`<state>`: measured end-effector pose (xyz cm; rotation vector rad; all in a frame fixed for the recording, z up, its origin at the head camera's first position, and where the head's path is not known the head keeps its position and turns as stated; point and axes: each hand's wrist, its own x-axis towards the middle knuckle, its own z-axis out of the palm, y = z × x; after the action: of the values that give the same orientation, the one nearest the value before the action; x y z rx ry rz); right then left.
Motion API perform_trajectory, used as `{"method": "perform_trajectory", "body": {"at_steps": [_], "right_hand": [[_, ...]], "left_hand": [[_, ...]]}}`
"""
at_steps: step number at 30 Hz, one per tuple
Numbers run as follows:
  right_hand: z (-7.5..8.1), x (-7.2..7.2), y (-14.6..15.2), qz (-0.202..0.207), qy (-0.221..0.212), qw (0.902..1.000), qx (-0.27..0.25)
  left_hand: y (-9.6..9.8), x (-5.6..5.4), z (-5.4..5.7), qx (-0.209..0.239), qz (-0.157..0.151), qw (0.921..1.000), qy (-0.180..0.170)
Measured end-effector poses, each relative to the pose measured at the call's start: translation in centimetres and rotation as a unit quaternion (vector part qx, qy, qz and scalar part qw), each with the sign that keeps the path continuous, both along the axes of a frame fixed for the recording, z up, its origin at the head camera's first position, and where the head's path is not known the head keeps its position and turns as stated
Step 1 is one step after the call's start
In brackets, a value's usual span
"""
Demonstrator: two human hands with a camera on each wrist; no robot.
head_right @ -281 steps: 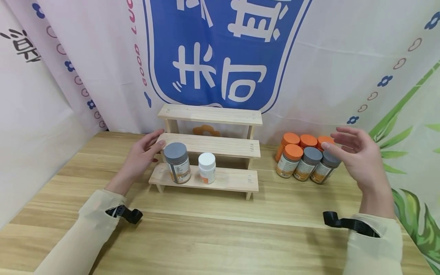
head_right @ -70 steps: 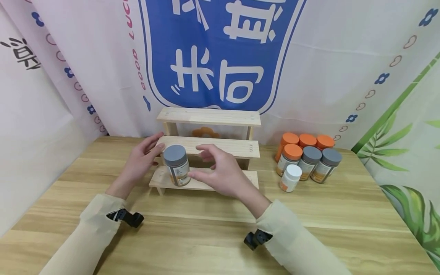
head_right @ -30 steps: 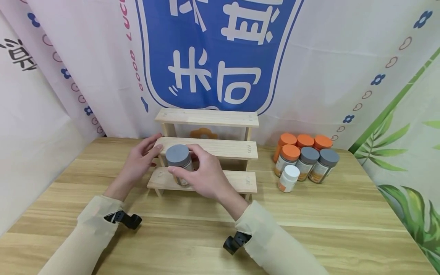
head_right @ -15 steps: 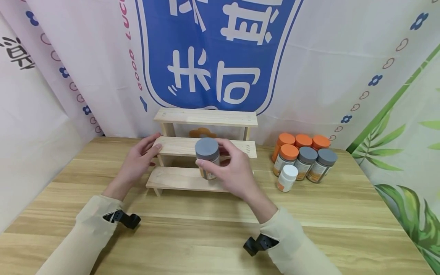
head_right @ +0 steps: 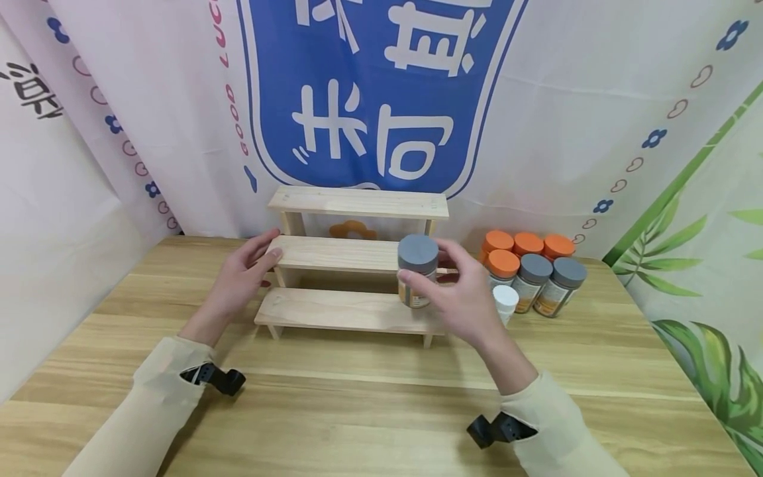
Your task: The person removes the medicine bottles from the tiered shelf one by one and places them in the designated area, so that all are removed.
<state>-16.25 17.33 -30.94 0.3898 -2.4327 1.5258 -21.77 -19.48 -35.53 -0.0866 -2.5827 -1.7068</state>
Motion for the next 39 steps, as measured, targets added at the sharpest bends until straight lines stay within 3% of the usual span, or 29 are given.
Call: {"method": "perform_trajectory", "body": {"at_steps": [17, 39], "right_hand": [[0.6, 0.8, 6.4, -0.099, 0.028, 0.9946, 0.005], [0.7, 2.6, 14.2, -0.204, -0.018, 0.9789, 0.001]], "left_hand": [[0.0, -0.1, 0.0, -0.001, 0.005, 1.0, -0.007], [0.0, -0.5, -0.2, -0.006, 0.006, 0.9999, 0.009]]}}
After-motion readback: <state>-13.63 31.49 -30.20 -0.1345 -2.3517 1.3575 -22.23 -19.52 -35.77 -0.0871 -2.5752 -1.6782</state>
